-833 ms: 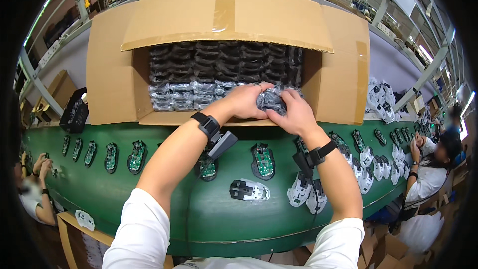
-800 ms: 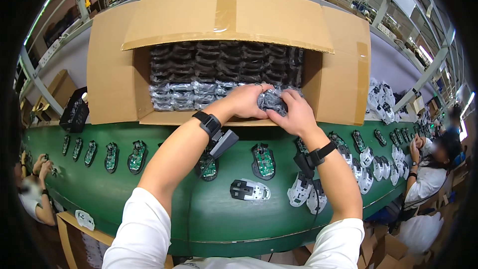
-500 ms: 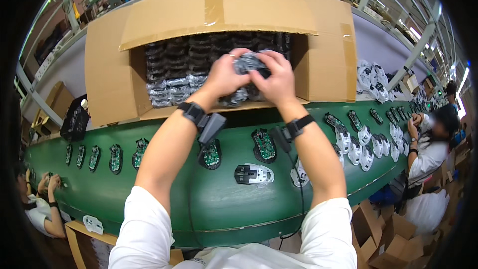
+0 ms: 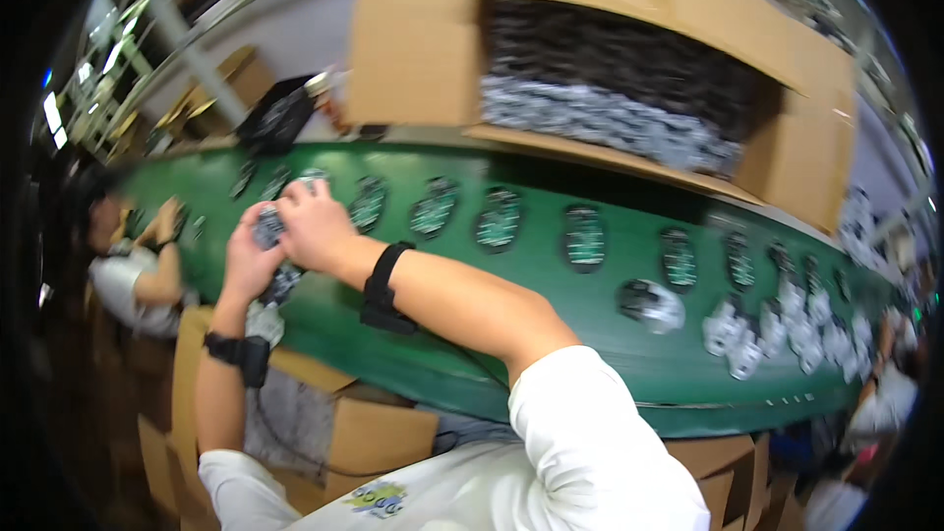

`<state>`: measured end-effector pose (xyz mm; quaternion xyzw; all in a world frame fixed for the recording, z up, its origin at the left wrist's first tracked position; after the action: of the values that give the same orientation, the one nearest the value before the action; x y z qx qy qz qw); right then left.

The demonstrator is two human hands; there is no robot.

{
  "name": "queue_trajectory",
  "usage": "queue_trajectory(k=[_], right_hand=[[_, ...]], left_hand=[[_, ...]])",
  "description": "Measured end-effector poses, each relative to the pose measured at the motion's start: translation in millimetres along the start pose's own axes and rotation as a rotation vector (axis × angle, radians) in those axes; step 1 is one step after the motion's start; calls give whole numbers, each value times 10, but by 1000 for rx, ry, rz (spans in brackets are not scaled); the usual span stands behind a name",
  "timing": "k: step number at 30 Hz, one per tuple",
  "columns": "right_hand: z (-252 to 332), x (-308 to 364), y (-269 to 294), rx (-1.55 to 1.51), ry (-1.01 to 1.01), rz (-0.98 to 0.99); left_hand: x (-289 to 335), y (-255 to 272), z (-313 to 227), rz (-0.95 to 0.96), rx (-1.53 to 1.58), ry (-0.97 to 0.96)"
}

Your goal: The person assembles small electronic devices at a workstation. They pick up white plastic housings and black internal components, fit them together, and place the assembled units into a cardboard box. The person also handles circuit boards and plastic bags containing parts throughout the process.

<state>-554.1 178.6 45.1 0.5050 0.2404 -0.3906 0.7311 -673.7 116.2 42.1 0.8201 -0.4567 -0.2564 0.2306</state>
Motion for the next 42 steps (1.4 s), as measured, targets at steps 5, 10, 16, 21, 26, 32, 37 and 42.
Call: queue_trajectory(k=[5, 10, 16, 21, 26, 32, 37, 42], right_hand=[[-55, -221, -1209, -210, -123, 125], [-10, -120, -1135, -72, -80, 486], [-313, 492, 1899, 226, 53, 126], [-1926, 2233, 4768, 1274, -407, 260], [-2835, 2899, 4871, 325, -818, 127], [-1613, 1956, 4243, 639, -191, -347], [-765, 1588, 2456, -133, -345, 60], [-472, 1582, 731, -581, -405, 397]], left_hand=[[12, 623, 907, -238, -408, 123], [-69, 1116, 1885, -369, -466, 409], [595, 988, 1621, 35, -701, 225], [893, 755, 879, -28, -641, 54], [1291, 418, 915, -35, -729, -92], [1362, 577, 805, -203, -682, -87], [1837, 799, 94, -298, -482, -168], [2445, 770, 905, 115, -880, 596]])
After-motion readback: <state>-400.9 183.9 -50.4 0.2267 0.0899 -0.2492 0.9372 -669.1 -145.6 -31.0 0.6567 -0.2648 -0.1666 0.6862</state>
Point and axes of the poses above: each hand's wrist, its own x-axis away from the middle knuckle, its own y-axis out of the back of the hand, z = x × y, the point moved 10 cm from there along -x, towards the middle knuckle, and after that the axes turned 9 degrees about y, right-handed, at the moved point
